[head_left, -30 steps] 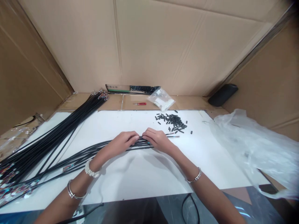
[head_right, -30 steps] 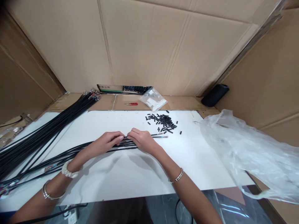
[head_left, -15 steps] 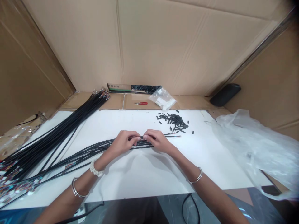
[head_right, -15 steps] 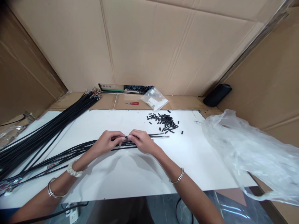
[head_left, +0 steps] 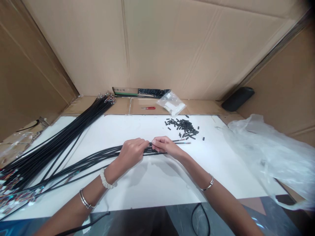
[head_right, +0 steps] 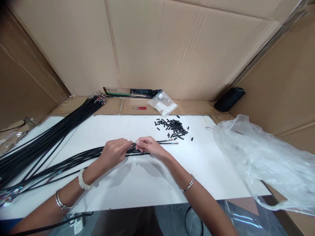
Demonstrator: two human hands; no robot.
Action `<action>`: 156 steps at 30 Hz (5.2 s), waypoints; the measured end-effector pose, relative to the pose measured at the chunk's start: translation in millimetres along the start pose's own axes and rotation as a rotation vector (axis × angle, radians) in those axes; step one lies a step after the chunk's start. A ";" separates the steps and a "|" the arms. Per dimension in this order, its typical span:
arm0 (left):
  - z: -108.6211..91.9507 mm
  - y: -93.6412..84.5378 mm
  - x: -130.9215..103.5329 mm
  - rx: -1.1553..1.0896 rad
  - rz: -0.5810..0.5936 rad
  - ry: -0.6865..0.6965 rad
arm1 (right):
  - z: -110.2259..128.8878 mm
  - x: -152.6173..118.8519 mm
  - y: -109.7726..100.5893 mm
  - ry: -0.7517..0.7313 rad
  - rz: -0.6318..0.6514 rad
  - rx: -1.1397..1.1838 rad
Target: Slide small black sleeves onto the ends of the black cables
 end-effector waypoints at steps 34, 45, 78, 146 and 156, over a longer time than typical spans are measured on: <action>3.4 4.8 -1.9 -0.255 -0.037 -0.109 | 19.7 -17.4 -0.6 -0.584 -0.207 -1.103; -1.6 9.4 -5.5 0.122 -0.155 0.184 | 21.0 -13.8 -5.7 -0.250 -0.078 -0.541; -7.1 0.8 5.3 -0.125 -0.057 -0.073 | 17.1 -7.4 -2.0 -0.127 -0.044 -0.253; 4.1 -6.4 4.4 -0.184 -0.040 -0.156 | 6.2 -5.1 -11.2 0.121 -0.003 0.448; 11.1 -7.4 9.1 -0.554 -0.060 -0.372 | 4.0 -4.3 -8.5 0.041 -0.136 0.344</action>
Point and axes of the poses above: each hand's wrist, its own x-axis towards the middle knuckle, its own y-axis out of the palm, z = x × y, the point moved 2 cm from there along x, towards the middle knuckle, and after that the axes turned 1 degree about -z, right-handed, at the moved point
